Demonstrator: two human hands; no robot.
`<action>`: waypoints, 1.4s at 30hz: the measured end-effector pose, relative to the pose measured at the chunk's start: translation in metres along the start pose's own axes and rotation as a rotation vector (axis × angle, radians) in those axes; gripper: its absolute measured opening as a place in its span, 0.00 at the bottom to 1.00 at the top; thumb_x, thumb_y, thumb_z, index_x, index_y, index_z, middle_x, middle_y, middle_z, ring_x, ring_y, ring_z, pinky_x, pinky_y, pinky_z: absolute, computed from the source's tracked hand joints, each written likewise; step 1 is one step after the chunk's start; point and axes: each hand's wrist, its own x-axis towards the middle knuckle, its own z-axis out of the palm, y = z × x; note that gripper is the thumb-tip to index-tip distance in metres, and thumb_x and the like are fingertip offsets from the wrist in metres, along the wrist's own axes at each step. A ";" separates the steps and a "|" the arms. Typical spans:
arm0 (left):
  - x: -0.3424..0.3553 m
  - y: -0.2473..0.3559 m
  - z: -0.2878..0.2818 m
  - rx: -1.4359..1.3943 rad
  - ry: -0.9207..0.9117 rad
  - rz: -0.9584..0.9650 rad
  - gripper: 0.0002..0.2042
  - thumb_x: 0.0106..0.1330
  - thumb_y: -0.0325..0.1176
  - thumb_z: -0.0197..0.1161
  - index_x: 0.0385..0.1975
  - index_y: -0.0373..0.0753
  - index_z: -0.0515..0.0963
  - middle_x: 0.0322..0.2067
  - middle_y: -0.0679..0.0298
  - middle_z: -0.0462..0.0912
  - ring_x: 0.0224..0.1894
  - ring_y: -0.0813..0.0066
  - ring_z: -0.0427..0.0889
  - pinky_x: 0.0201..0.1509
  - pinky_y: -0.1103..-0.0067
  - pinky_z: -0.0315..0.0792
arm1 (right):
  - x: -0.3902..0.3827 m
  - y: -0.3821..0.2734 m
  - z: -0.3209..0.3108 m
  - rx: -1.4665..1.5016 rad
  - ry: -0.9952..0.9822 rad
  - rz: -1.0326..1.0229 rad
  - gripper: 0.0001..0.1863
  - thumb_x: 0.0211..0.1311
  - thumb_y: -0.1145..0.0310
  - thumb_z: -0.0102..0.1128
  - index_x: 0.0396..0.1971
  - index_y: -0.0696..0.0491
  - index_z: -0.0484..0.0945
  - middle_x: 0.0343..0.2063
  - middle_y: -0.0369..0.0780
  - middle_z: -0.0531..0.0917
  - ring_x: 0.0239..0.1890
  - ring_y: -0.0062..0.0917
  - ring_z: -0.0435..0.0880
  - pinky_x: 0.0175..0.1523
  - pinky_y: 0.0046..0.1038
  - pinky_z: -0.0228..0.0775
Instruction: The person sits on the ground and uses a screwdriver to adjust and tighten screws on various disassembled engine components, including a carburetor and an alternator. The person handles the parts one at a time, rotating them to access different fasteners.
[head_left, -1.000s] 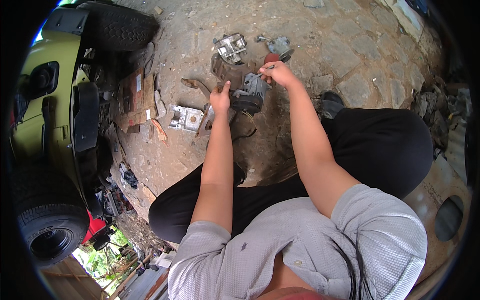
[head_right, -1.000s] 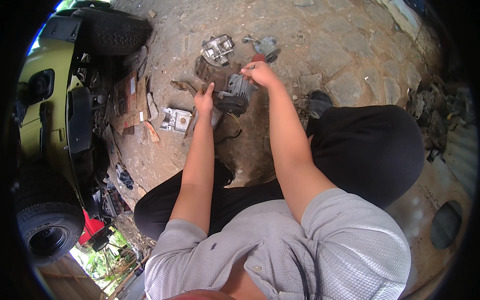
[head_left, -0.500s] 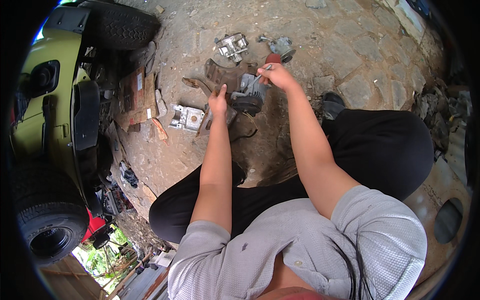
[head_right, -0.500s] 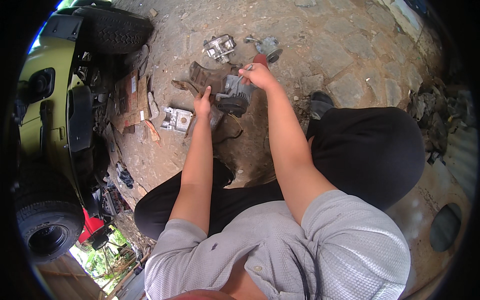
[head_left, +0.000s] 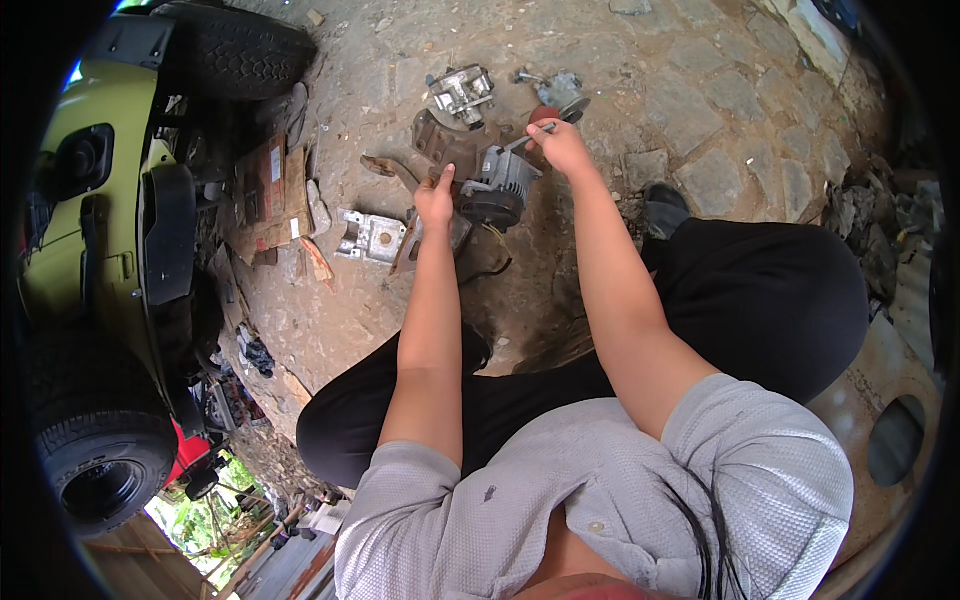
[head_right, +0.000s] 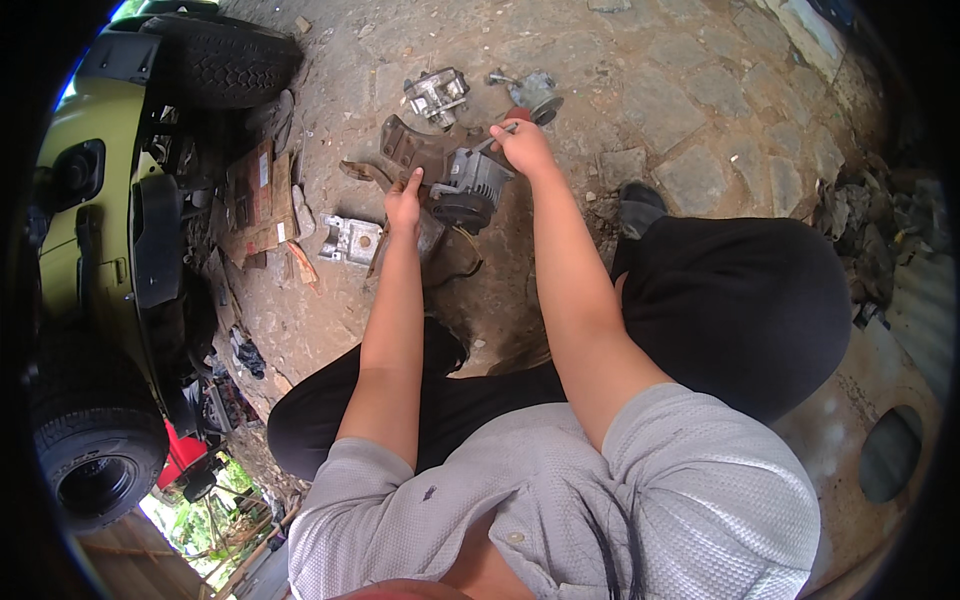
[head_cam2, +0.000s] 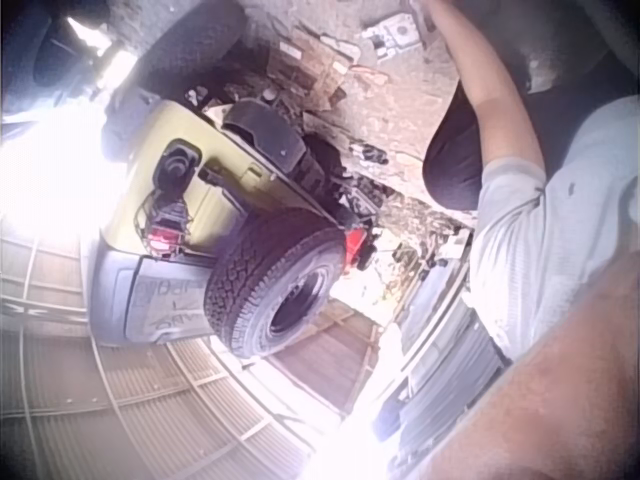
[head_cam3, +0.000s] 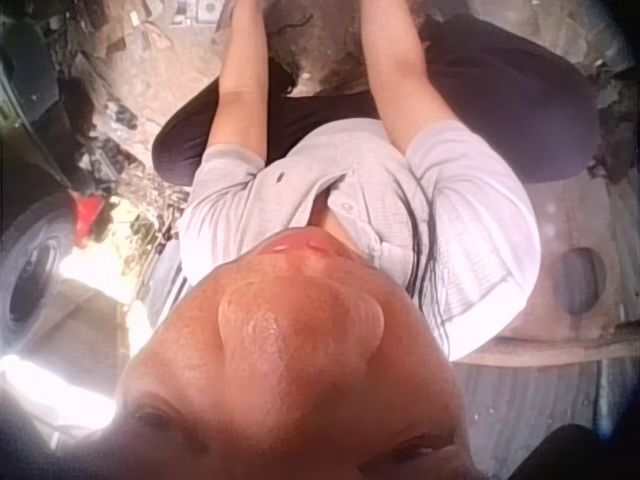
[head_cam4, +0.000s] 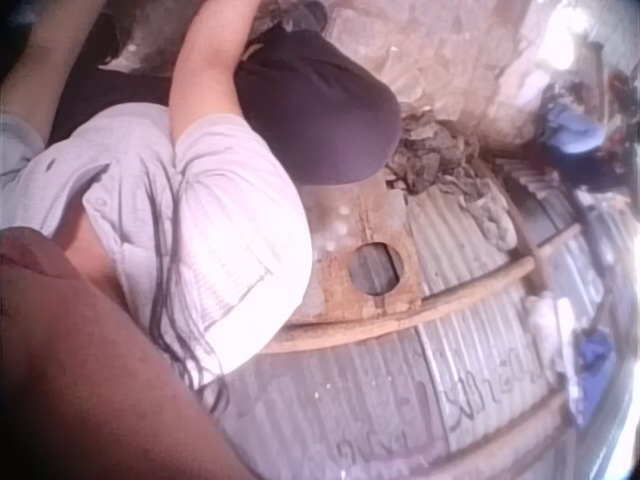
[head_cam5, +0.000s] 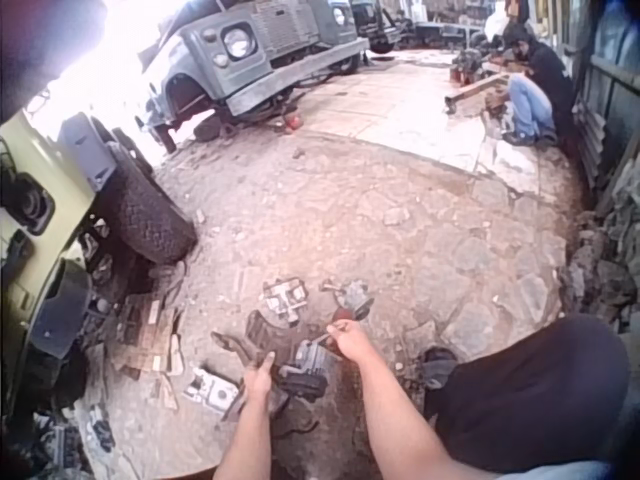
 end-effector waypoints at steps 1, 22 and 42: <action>0.001 -0.001 -0.003 0.007 0.001 -0.007 0.21 0.67 0.42 0.76 0.40 0.25 0.82 0.31 0.63 0.84 0.30 0.78 0.77 0.34 0.78 0.72 | 0.000 -0.003 -0.002 0.036 -0.141 0.033 0.15 0.74 0.58 0.63 0.40 0.55 0.87 0.30 0.38 0.91 0.36 0.24 0.84 0.48 0.32 0.73; -0.004 0.006 0.004 0.243 0.043 0.118 0.22 0.64 0.45 0.77 0.25 0.30 0.80 0.22 0.67 0.81 0.26 0.80 0.73 0.34 0.75 0.71 | -0.001 -0.001 -0.001 0.067 -0.150 0.064 0.15 0.71 0.57 0.66 0.44 0.54 0.87 0.32 0.36 0.91 0.33 0.21 0.83 0.43 0.29 0.75; -0.003 0.003 0.004 0.221 -0.010 0.095 0.19 0.66 0.41 0.77 0.35 0.27 0.83 0.32 0.63 0.88 0.32 0.80 0.79 0.38 0.79 0.73 | -0.014 -0.012 0.009 -0.004 0.105 0.025 0.15 0.73 0.58 0.64 0.41 0.57 0.86 0.31 0.38 0.89 0.34 0.25 0.85 0.48 0.32 0.74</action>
